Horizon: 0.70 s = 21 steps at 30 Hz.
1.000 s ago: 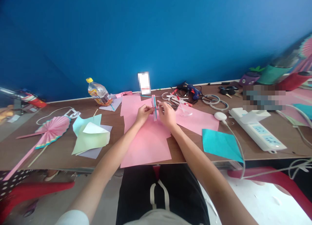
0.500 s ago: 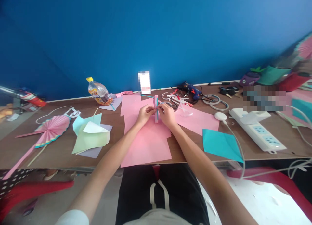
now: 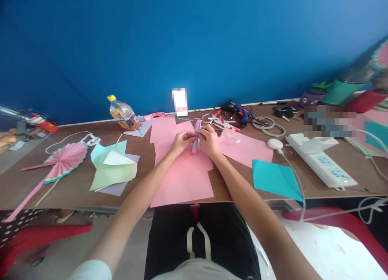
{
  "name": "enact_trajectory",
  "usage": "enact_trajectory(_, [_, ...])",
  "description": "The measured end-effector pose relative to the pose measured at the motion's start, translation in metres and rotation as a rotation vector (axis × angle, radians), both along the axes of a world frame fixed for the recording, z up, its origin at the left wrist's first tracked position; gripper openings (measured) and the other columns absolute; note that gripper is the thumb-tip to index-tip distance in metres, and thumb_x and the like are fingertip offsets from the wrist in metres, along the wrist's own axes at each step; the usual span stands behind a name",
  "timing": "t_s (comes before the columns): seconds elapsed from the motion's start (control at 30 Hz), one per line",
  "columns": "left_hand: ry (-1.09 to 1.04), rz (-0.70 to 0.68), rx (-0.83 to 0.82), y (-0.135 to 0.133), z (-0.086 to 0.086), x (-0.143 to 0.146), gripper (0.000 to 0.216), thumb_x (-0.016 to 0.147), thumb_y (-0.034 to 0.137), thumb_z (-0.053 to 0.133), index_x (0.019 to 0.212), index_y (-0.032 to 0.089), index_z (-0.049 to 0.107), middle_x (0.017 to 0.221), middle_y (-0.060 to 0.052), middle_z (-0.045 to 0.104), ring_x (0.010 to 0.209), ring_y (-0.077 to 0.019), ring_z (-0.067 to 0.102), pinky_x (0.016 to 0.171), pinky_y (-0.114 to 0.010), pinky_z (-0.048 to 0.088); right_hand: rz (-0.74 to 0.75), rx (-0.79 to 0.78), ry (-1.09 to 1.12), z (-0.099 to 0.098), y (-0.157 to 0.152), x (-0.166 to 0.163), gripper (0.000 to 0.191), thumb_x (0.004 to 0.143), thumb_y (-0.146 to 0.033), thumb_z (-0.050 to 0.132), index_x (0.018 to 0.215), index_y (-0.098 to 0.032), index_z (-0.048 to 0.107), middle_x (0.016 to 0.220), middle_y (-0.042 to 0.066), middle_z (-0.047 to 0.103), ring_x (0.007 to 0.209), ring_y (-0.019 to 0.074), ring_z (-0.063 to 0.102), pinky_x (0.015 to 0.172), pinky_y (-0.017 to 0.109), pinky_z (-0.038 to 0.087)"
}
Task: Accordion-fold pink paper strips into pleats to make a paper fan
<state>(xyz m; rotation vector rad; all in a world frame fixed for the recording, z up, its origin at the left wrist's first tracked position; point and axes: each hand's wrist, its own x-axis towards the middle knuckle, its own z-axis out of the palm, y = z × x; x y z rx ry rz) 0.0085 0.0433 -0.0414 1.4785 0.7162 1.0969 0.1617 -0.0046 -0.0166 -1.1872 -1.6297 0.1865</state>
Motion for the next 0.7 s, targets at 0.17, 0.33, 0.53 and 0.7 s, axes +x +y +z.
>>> enact_trajectory(0.17, [0.005,-0.016,0.051,-0.001,0.001,-0.001,0.031,0.071,0.038,0.073,0.087,0.014,0.064,0.089,-0.007,0.068,0.082,-0.0155,0.064,0.079,-0.030,0.049,-0.023,-0.016,0.084,-0.003,0.004,0.002,0.019,0.085,-0.029,0.055,0.089,-0.023,0.073,0.096,0.007,0.057,0.088,0.0200,0.056,0.067,0.032,0.048])
enact_trajectory(0.33, [0.016,-0.019,0.084,-0.003,0.004,-0.002,0.029,0.073,0.038,0.071,0.089,0.014,0.063,0.091,-0.007,0.068,0.086,-0.0167,0.064,0.084,-0.032,0.049,-0.008,-0.052,0.139,-0.007,0.010,0.005,0.017,0.082,-0.032,0.060,0.085,-0.023,0.074,0.106,0.008,0.056,0.093,0.0209,0.056,0.065,0.031,0.048])
enact_trajectory(0.53, [0.034,-0.007,0.072,-0.004,0.005,-0.002,0.031,0.073,0.040,0.071,0.089,0.014,0.063,0.089,-0.007,0.068,0.084,-0.0169,0.064,0.082,-0.031,0.049,0.021,-0.101,0.146,-0.008,0.010,0.004,0.021,0.082,-0.038,0.060,0.084,-0.023,0.074,0.115,0.009,0.054,0.102,0.0241,0.056,0.071,0.035,0.050])
enact_trajectory(0.7, [0.021,-0.008,0.073,-0.003,0.005,-0.002,0.031,0.073,0.040,0.071,0.089,0.015,0.063,0.089,-0.007,0.067,0.083,-0.0159,0.064,0.081,-0.030,0.048,0.063,-0.118,0.155,-0.009,0.011,0.005,0.021,0.083,-0.037,0.058,0.087,-0.024,0.074,0.119,0.008,0.053,0.108,0.0246,0.054,0.082,0.038,0.049])
